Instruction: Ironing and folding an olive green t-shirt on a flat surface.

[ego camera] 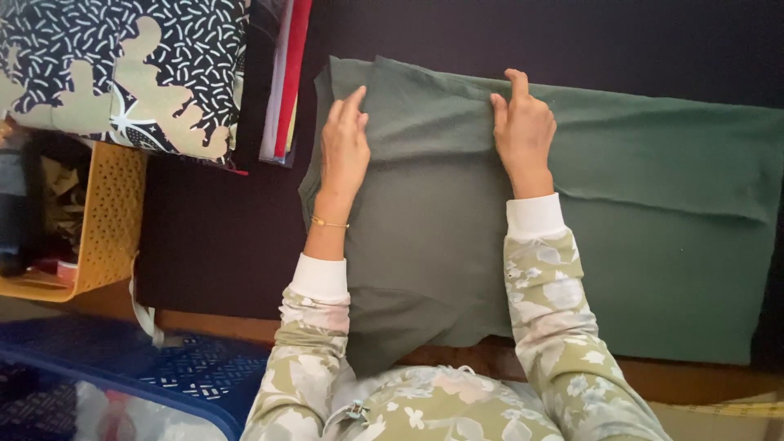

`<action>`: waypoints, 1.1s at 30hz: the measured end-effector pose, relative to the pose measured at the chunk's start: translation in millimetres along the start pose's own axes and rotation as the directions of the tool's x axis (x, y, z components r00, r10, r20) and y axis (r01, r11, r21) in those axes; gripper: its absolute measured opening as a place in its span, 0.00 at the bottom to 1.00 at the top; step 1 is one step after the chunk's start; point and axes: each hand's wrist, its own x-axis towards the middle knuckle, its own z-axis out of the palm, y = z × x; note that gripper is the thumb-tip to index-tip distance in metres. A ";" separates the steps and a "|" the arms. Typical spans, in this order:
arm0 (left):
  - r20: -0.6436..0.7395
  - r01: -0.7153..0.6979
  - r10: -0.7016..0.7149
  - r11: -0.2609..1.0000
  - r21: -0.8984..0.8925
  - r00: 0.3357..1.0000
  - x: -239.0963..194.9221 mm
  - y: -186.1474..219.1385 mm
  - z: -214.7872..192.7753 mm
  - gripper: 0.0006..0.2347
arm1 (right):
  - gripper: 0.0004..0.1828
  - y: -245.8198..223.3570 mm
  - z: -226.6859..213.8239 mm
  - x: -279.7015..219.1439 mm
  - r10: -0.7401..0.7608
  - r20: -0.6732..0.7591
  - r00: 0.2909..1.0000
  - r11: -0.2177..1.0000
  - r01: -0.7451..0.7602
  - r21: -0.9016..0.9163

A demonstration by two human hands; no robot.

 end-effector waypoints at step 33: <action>0.150 -0.087 0.012 0.858 0.506 0.989 -143.3 54.7 -62.1 0.22 | 0.28 320.1 -141.2 -200.7 0.095 -0.305 0.948 0.809 -0.252 -0.532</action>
